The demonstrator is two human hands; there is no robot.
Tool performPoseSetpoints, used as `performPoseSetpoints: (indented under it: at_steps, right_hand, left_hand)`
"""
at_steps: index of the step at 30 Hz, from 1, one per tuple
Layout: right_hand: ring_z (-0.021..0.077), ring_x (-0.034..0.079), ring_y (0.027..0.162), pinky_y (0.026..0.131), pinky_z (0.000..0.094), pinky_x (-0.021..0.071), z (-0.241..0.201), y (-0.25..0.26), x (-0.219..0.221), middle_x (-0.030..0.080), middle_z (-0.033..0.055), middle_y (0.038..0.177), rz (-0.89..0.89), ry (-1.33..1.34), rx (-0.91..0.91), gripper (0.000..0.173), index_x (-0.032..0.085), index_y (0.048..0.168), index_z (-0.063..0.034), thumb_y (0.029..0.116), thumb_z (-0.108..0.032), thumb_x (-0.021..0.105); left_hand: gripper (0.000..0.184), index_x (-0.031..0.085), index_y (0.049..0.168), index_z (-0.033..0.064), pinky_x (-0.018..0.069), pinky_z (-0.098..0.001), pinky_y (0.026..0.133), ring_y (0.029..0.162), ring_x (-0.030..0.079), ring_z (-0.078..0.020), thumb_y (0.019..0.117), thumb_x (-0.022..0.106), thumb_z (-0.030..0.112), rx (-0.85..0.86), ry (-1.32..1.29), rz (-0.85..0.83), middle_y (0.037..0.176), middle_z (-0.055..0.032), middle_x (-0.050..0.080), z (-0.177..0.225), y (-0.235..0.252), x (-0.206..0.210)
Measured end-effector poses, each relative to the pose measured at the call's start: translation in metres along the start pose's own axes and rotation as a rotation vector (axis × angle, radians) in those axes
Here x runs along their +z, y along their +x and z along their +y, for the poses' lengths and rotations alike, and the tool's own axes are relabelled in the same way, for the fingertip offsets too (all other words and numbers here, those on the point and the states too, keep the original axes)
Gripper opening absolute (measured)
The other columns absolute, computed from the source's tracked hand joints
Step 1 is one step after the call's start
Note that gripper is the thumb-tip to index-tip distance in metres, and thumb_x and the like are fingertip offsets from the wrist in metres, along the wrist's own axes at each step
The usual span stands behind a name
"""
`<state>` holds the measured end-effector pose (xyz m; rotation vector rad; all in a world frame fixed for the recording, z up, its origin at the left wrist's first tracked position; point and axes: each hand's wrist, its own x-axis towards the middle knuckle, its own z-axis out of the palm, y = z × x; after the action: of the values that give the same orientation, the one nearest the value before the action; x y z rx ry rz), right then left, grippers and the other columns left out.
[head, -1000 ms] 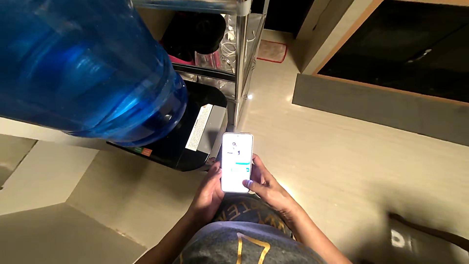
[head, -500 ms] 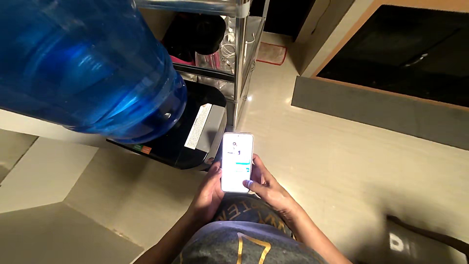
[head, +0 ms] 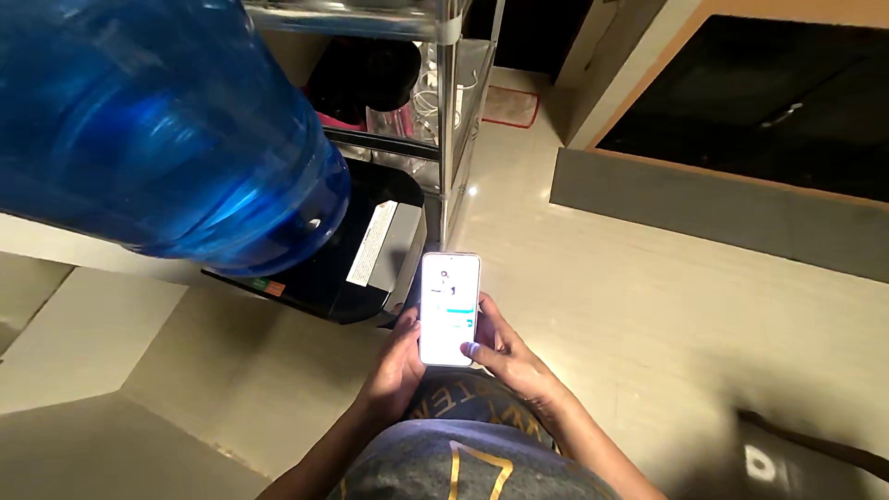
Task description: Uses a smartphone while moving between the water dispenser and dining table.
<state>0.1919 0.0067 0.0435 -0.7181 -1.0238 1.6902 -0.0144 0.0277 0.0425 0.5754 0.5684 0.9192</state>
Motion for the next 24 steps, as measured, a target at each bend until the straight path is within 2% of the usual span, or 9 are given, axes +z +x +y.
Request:
performPoseSetpoints:
  at_steps: [24]
  right_hand:
    - [0.0270, 0.061, 0.125, 0.105, 0.0435, 0.0530, 0.009, -0.002, 0.011, 0.054, 0.0190, 0.140, 0.009, 0.001, -0.005, 0.068, 0.018, 0.151, 0.0000, 0.0944, 0.000, 0.057]
  left_hand:
    - [0.045, 0.031, 0.151, 0.0016, 0.0495, -0.0501, 0.108, 0.129, 0.058, -0.0308, 0.1102, 0.034, 0.021, -0.032, 0.000, -0.006, 0.142, -0.0200, 0.054, 0.003, -0.008, -0.011]
